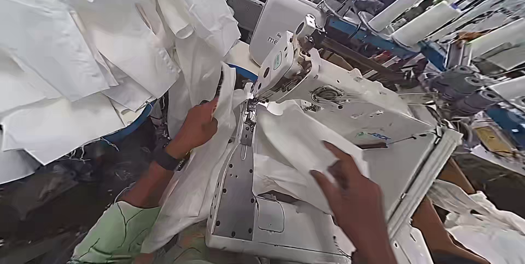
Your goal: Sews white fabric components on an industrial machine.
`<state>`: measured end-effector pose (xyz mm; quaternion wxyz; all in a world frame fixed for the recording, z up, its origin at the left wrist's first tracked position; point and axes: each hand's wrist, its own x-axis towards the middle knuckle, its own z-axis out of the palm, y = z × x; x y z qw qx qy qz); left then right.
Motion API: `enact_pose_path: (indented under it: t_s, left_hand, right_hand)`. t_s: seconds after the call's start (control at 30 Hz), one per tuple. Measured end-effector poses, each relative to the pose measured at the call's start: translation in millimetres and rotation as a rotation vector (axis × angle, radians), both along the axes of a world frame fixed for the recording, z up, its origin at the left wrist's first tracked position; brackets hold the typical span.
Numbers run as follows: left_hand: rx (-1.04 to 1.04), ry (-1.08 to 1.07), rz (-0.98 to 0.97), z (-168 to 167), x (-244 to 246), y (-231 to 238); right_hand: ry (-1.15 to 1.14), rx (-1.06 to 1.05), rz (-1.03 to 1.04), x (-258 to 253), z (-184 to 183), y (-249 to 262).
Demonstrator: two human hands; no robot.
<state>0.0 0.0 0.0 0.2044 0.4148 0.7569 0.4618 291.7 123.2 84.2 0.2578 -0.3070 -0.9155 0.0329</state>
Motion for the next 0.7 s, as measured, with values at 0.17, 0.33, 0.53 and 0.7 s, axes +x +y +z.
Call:
enact_pose_path:
  t_s: [0.17,0.33,0.53,0.7]
  left_hand:
    - [0.084,0.416,0.033,-18.3,76.0,-12.2]
    - [-0.242,0.275,-0.192,-43.2,90.8,-109.0]
    - [0.280,0.083,-0.164,-25.8,52.2,-6.1]
    - [0.184,-0.021,0.055,-53.5,74.8,41.9]
  right_hand:
    - [-0.145,0.224,0.421,-121.3,-69.5,15.3]
    - [-0.034,0.129,0.301,-131.2,-79.8,45.0]
    - [0.014,-0.061,0.456,-116.9,-85.9,21.8]
    - [0.035,-0.148,-0.251,-19.3,-23.7,65.6]
